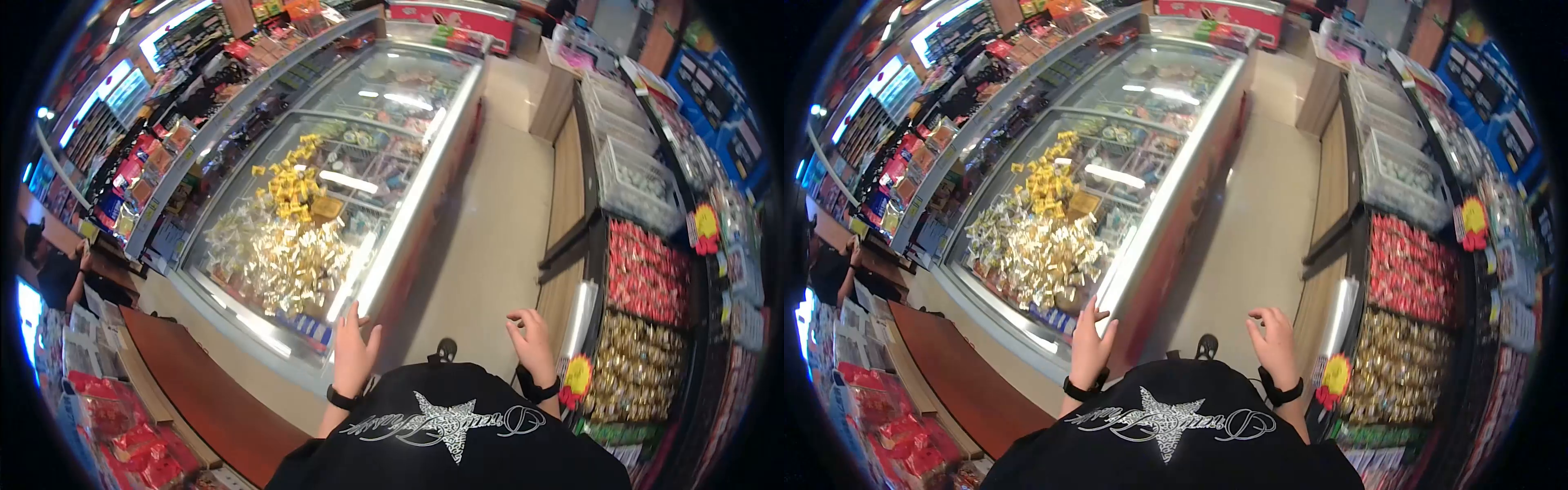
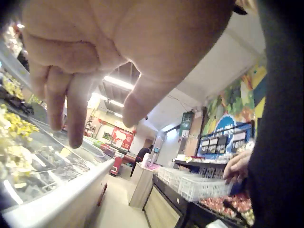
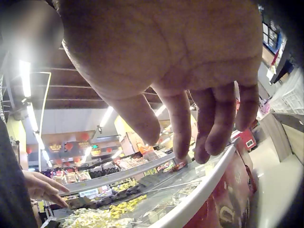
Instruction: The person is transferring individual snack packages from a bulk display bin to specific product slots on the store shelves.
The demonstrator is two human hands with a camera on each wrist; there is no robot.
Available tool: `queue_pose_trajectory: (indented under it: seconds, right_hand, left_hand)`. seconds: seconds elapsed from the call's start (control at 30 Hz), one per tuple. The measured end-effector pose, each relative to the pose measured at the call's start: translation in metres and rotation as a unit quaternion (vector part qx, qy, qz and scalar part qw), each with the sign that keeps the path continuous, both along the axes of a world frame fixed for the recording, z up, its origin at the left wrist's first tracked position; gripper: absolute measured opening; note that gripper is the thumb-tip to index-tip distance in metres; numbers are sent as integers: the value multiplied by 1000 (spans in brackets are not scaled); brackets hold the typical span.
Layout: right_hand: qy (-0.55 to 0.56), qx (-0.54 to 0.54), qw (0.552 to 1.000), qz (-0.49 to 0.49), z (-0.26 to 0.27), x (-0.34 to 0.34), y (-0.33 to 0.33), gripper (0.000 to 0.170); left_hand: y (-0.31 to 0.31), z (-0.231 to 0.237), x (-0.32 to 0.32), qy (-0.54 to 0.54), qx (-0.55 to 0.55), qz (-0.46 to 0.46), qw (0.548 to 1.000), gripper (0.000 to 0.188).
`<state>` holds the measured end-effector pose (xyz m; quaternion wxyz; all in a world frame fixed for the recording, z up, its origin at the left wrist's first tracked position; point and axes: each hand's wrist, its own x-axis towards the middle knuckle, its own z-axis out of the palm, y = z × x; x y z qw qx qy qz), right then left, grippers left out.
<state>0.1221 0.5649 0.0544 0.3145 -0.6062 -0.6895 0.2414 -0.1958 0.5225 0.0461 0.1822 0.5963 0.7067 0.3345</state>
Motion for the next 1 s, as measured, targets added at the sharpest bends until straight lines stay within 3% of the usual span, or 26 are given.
queue_pose_trajectory:
  seconds: [0.07,0.2,0.4,0.6,0.63,0.83,1.0]
  right_hand:
    - [-6,7,1000,11,8,13,43,16]
    - [-56,31,994,86,15,16,124,16]
    - [-35,0,975,218,12,-29,214,16]
    - [-34,3,951,308,-2,-80,291,17]
    - [-38,3,947,318,2,-87,305,17]
    - [-46,14,937,346,13,-131,391,17]
    - [-5,-83,915,395,9,-173,453,19]
  left_hand:
    - [33,-1,10,-42,11,23,999,56]
    - [81,4,25,77,35,87,993,53]
    - [123,-17,20,36,4,151,988,50]
    - [179,-26,-11,-21,-36,222,974,49]
    - [190,-22,-16,21,-25,235,972,49]
    - [253,-30,-56,16,-19,274,961,50]
    - [284,-27,-77,2,-35,325,945,53]
